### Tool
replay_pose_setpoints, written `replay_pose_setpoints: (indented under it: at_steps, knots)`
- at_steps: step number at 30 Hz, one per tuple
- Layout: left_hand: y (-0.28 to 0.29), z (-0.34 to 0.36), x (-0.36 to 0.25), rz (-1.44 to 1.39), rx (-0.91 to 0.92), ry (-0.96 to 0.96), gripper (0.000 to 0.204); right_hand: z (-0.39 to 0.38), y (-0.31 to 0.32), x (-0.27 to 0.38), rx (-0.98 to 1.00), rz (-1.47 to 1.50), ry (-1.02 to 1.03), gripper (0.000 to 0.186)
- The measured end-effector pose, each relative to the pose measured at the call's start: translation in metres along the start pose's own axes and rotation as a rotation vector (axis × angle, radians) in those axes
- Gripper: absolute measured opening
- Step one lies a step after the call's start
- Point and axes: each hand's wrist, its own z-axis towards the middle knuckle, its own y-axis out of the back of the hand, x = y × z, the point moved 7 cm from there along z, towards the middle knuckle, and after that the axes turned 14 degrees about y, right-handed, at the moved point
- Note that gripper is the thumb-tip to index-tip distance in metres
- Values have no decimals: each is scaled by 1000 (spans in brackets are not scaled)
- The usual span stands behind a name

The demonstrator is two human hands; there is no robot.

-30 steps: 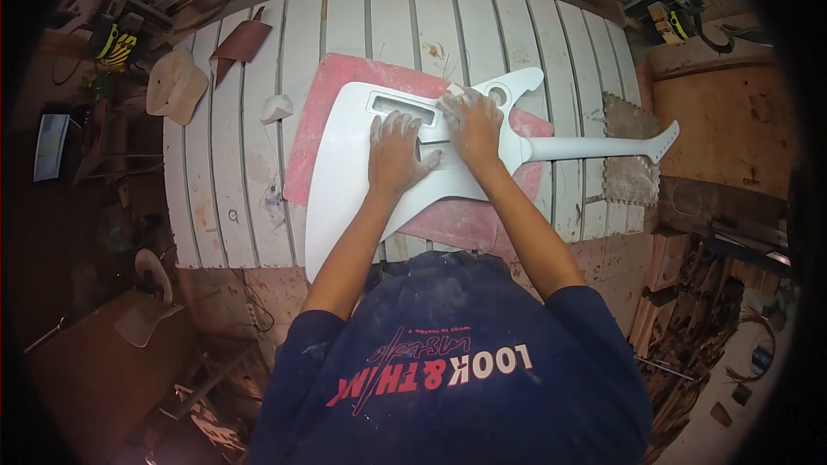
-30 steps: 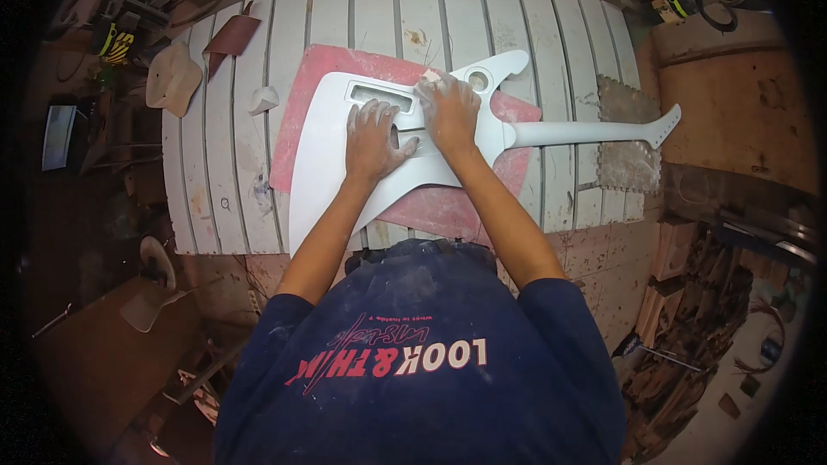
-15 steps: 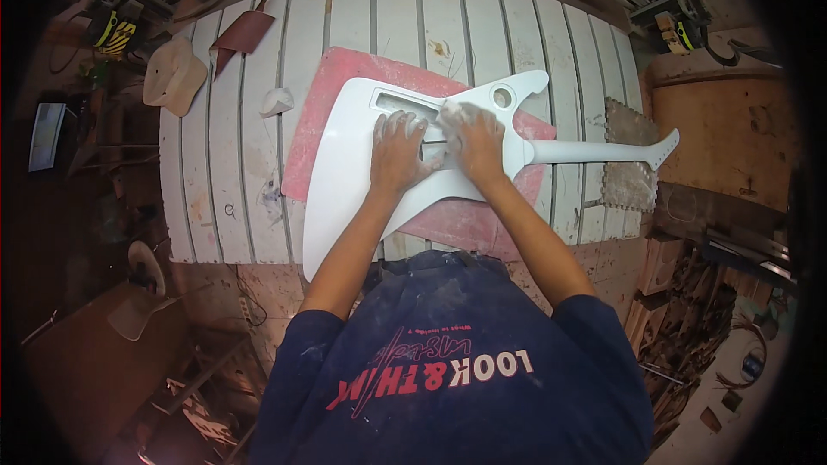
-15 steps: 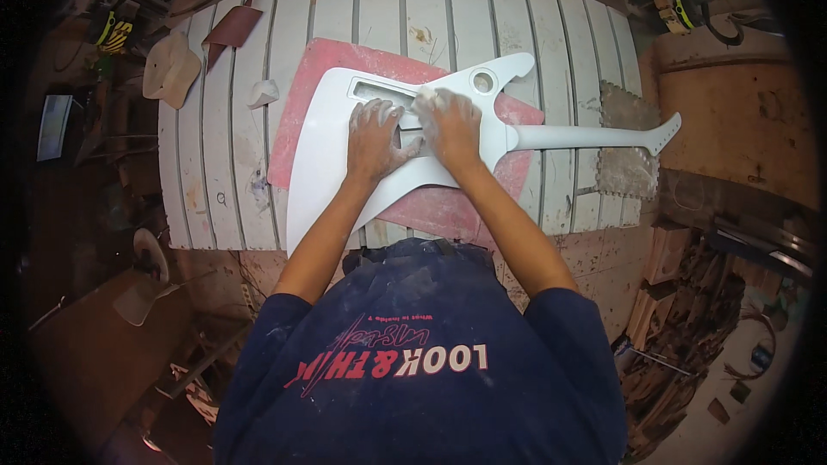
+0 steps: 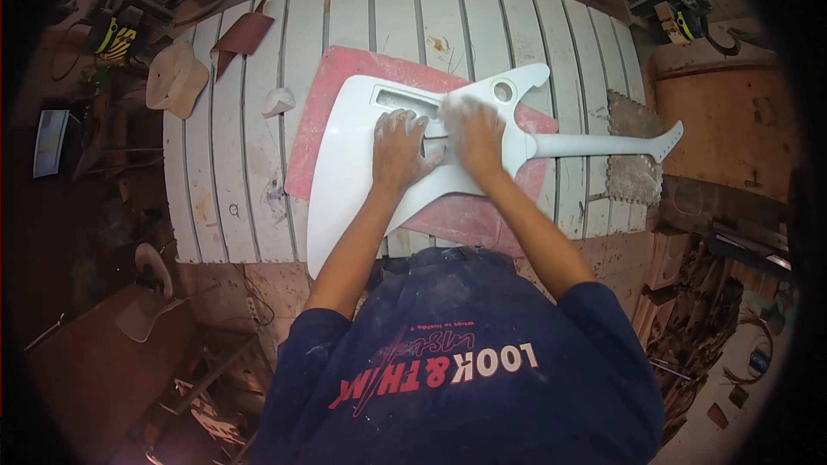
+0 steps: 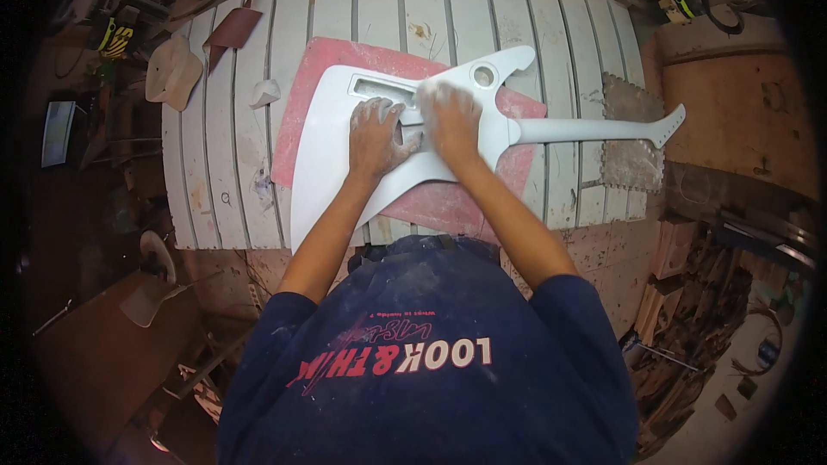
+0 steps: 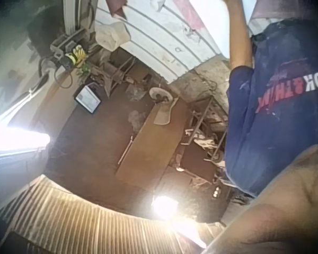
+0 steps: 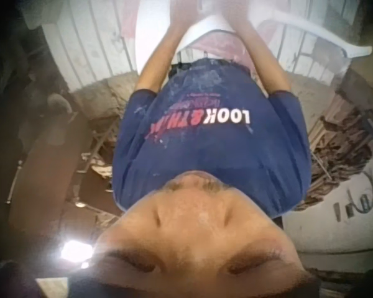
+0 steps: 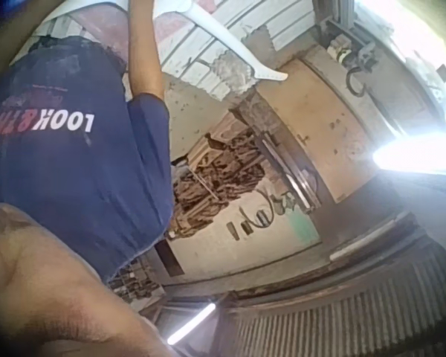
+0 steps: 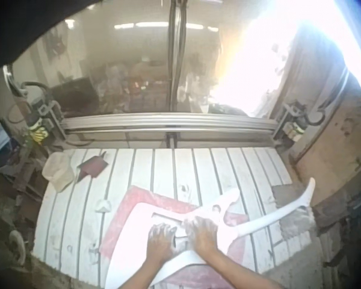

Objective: The person sands the surfaces and edges of a white electric guitar body and neck using a piece of sandpaper.

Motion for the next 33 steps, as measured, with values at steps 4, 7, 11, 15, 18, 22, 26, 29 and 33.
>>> replay_pose_setpoints:
  at_steps: [4, 7, 11, 15, 18, 22, 26, 29, 33]
  knots:
    - [1, 1, -4, 12, -37, -25, 66, 7, -4, -13, 25, 12, 52, 36]
    - [-1, 1, -4, -5, -14, -25, 66, 17, -6, -21, 23, -7, -5, 37]
    - [1, -2, -2, 4, -40, -29, 67, -4, -5, 0, 58, -41, 63, 41]
    - [1, -1, -5, 0, 4, -20, 68, 15, -7, -21, 56, 87, 11, 41]
    - [2, 0, -3, -7, 4, -11, 69, 17, -8, -23, 10, -13, -36, 40]
    - [3, -2, 2, 3, 5, 6, 69, -9, -6, 4, 105, 93, 81, 39]
    - [-3, -3, -2, -8, 0, -8, 67, 22, -7, -39, 30, -28, -38, 37]
    - [-2, -4, -1, -23, 8, -6, 66, -8, -20, -15, 82, -32, -23, 37]
    - [-1, -4, -1, -13, -12, -11, 64, -8, -9, -5, 19, 46, 123, 40]
